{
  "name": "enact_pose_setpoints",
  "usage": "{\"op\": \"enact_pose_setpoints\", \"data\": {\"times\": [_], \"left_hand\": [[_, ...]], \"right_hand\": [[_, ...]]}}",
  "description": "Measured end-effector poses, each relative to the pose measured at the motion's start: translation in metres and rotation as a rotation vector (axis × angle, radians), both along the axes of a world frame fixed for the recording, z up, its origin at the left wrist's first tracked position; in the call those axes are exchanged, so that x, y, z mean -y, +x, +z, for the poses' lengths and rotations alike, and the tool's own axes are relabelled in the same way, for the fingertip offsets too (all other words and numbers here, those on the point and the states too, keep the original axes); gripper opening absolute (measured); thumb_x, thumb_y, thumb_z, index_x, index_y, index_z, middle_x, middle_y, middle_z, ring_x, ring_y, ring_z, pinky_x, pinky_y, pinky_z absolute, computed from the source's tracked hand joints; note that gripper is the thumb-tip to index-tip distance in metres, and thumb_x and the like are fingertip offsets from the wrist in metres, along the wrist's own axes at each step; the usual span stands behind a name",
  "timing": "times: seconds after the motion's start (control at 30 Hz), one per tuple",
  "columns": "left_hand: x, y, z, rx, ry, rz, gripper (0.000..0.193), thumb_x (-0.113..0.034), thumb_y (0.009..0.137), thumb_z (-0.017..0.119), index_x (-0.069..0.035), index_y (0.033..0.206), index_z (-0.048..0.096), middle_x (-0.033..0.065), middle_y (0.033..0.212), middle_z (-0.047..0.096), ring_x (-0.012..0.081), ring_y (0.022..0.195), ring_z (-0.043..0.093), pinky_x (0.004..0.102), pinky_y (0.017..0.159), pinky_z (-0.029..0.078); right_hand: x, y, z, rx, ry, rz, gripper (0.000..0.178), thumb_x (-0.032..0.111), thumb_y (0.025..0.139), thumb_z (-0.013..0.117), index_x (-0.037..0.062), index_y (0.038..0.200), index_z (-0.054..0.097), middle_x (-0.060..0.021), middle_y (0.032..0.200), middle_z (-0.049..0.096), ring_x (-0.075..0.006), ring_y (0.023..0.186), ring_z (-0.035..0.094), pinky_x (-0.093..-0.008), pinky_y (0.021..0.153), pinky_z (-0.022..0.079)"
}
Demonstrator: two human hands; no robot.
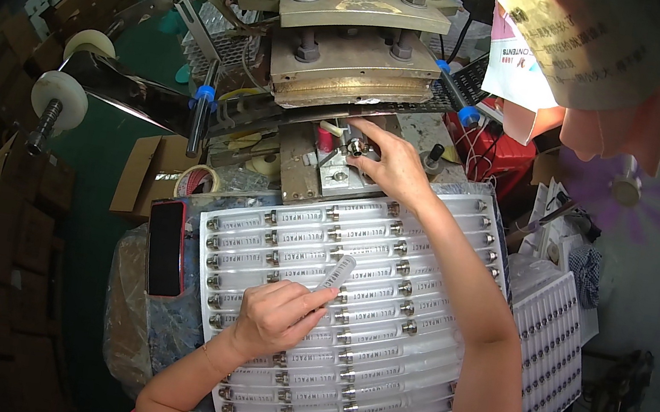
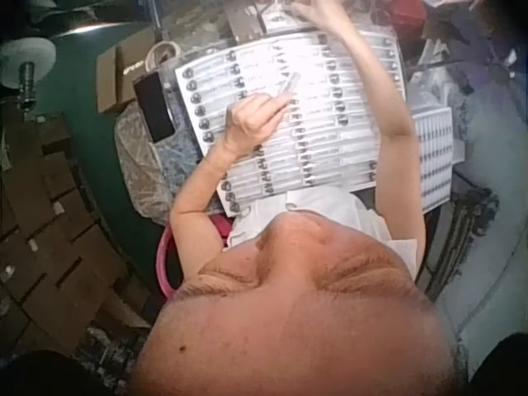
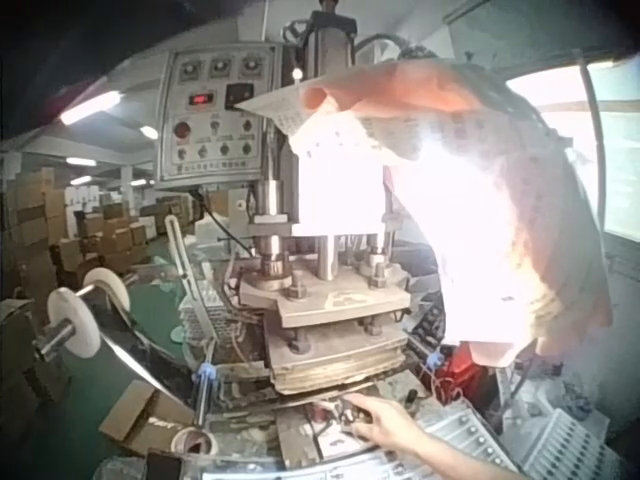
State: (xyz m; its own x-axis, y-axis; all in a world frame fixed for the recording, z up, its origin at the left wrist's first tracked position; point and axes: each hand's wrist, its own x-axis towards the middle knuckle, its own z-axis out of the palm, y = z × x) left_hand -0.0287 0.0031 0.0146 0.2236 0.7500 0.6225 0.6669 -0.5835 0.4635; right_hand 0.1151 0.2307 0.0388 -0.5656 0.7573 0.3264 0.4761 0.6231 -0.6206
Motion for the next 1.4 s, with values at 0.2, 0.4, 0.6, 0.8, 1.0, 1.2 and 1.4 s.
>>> {"op": "enact_pose_setpoints", "data": {"times": [0.2,0.4,0.6,0.8,1.0,1.2,1.4], "left_hand": [[0.005,0.001,0.002,-0.002,-0.008,0.013,0.033,-0.005,0.073,0.07,-0.007,0.106,0.07,0.002,0.063,0.053,0.016,0.055,0.054,0.0272,0.049,0.046],[0.008,-0.004,0.022,0.317,-0.276,-0.065,0.03,-0.003,0.076,0.07,-0.007,0.106,0.07,0.0047,0.075,0.063,0.0118,0.056,0.053,0.0253,0.049,0.042],[0.004,0.004,0.037,0.259,-0.332,0.075,0.037,-0.001,0.079,0.069,-0.006,0.116,0.066,0.0098,0.093,0.069,0.0122,0.065,0.062,0.0234,0.052,0.047],[-0.003,0.064,0.026,0.134,-0.374,-0.179,0.035,-0.003,0.076,0.073,-0.003,0.111,0.066,0.011,0.089,0.07,0.0158,0.065,0.065,0.0254,0.055,0.05],[-0.008,0.122,0.008,-0.184,-0.104,-0.307,0.028,-0.014,0.072,0.076,-0.007,0.097,0.066,0.005,0.09,0.063,0.0204,0.071,0.061,0.0299,0.058,0.049],[0.002,0.102,0.02,-0.374,-0.097,-0.208,0.032,-0.016,0.07,0.076,-0.009,0.099,0.065,0.0049,0.094,0.06,0.0208,0.077,0.06,0.0316,0.062,0.049],[0.009,0.01,0.026,-0.308,-0.007,0.064,0.033,-0.017,0.076,0.073,-0.008,0.107,0.065,0.0064,0.087,0.062,0.0219,0.074,0.061,0.0338,0.058,0.048]], "right_hand": [[0.002,0.0,-0.001,0.007,-0.011,0.009,0.063,0.019,0.075,0.076,0.0085,0.131,0.05,-0.0164,0.124,0.059,-0.031,0.111,0.058,-0.0368,0.093,0.046],[0.016,0.026,0.003,0.086,-0.037,-0.031,0.079,0.022,0.074,0.076,0.0159,0.142,0.036,-0.0158,0.13,0.053,-0.0328,0.117,0.053,-0.0397,0.096,0.045],[0.059,0.143,0.047,0.269,0.184,-0.034,0.06,0.007,0.078,0.07,0.0154,0.134,0.05,-0.0123,0.106,0.063,-0.0277,0.095,0.061,-0.0364,0.084,0.048],[0.172,0.233,0.058,0.381,0.108,-0.174,0.039,0.004,0.072,0.074,0.0073,0.11,0.066,-0.0102,0.098,0.067,-0.0261,0.09,0.064,-0.0384,0.078,0.051],[0.261,0.231,0.008,0.382,-0.036,0.001,0.024,0.007,0.071,0.073,0.0018,0.093,0.066,-0.0092,0.097,0.061,-0.0251,0.094,0.059,-0.0358,0.082,0.048],[0.252,0.232,0.007,0.245,-0.056,0.102,0.022,0.004,0.075,0.07,0.0022,0.096,0.065,-0.0069,0.1,0.062,-0.0232,0.094,0.06,-0.0343,0.082,0.049],[0.217,0.246,0.022,-0.115,-0.301,-0.01,0.032,-0.005,0.079,0.065,0.0056,0.109,0.066,-0.0091,0.1,0.064,-0.0196,0.092,0.064,-0.0286,0.077,0.054]]}}
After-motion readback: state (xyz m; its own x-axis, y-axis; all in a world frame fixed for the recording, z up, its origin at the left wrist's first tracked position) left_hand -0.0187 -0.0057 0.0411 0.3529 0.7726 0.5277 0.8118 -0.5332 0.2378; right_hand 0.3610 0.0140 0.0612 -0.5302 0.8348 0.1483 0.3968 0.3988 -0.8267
